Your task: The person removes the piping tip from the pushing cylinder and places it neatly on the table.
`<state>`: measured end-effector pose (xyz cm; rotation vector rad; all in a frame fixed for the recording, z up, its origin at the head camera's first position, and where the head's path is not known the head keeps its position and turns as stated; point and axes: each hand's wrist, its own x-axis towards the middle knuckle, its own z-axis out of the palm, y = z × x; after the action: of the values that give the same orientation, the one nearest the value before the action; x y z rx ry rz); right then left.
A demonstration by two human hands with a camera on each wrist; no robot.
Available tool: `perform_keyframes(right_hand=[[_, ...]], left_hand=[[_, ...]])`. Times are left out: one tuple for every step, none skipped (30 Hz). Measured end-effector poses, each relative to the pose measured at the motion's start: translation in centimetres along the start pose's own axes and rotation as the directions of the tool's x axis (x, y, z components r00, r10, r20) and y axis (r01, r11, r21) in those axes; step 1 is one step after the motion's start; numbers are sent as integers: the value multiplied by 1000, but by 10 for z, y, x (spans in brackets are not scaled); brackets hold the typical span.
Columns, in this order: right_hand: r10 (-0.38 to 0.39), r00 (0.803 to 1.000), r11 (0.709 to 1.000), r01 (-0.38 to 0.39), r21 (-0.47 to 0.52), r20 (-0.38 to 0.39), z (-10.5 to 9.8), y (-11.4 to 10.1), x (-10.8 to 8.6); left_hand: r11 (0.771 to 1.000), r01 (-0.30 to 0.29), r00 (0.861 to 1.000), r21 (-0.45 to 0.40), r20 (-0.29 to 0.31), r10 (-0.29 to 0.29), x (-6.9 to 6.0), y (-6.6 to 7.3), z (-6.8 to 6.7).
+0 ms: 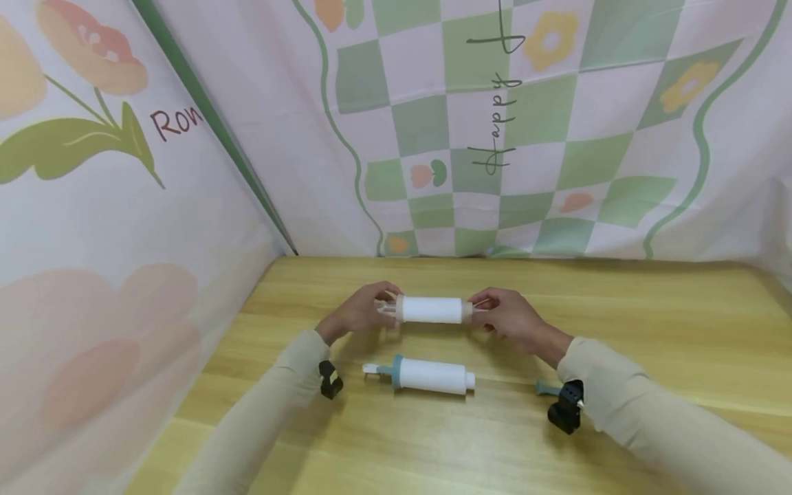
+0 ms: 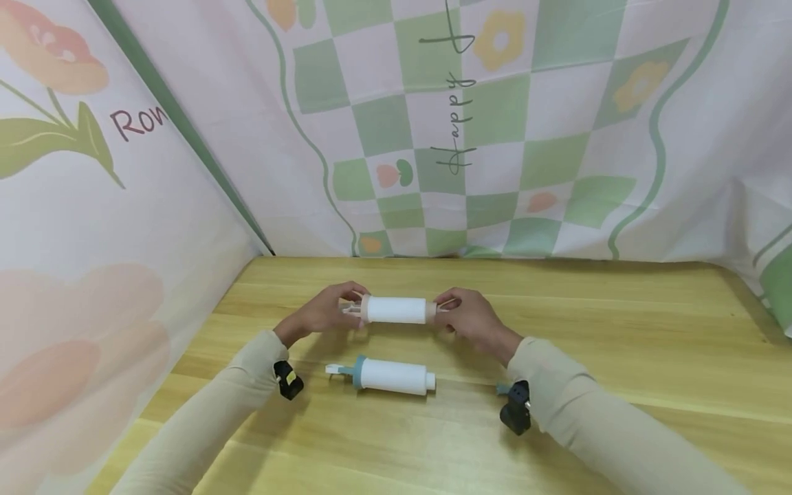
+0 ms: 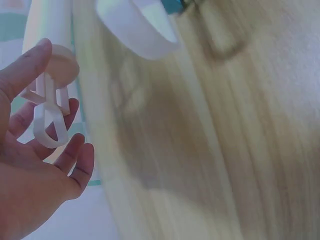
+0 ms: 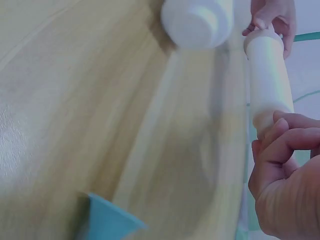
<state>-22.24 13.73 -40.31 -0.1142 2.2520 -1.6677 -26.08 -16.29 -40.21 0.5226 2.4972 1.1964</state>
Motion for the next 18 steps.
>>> perform_keyframes(right_hand=[[0,1000,1000,0,-1,6,-3,-2,-1],[1,1000,1000,-1,2,9,-5,-3,-2],[0,1000,1000,0,5,14,-6,-4,-4],[-1,1000,1000,1,7,16,-8,-6,-5],[-4,1000,1000,4,7,19,-9,-6,-6],[-7,1000,1000,7,5,19,-10,-7,-7],[-11,1000,1000,11,5,21,-11,-7,-8],[-14,1000,1000,14,4,21,-12,-8,-10],[-18,1000,1000,18,2,21,-13,-8,-11],[-21,1000,1000,21,-1,20,-14,-8,-11],[-27,999,1000,27,-1,22,-15,-8,-12],[-30,999,1000,30,-1,23,-16,-8,-14],[-34,999,999,34,2,25,-17,-8,-15],[-37,999,999,37,3,25,-18,-8,-16],[-41,999,999,41,2,27,-20,-9,-18],[-45,999,999,45,2,29,-21,-10,-20],[-47,998,999,47,-2,31,-22,-10,-23],[-47,998,999,47,-6,30,-24,-11,-25]], left_hand=[[1000,-6,1000,0,5,6,0,1,-1],[1000,-11,1000,2,8,10,0,2,-1],[1000,-21,1000,1,10,20,0,4,-2],[1000,-26,1000,3,14,26,0,5,-2],[999,-32,999,4,14,32,0,6,-2],[999,-37,999,6,13,36,0,7,-2],[999,-44,999,7,11,43,-1,8,-3],[999,-48,999,9,7,48,-1,10,-3],[999,-53,999,11,4,53,-1,12,-3],[998,-54,999,12,2,54,-1,14,-3],[998,-57,998,13,-2,57,-2,15,-3],[998,-61,998,12,-5,61,-2,17,-3],[998,-65,998,8,-7,65,-3,19,-3],[998,-71,997,3,-10,71,-3,20,-2],[997,-75,997,0,-11,75,-4,22,-2],[997,-83,996,-6,-13,83,-4,23,-1],[996,-91,996,-11,-16,91,-5,25,-1],[995,-100,995,-20,-17,100,-6,27,0]])
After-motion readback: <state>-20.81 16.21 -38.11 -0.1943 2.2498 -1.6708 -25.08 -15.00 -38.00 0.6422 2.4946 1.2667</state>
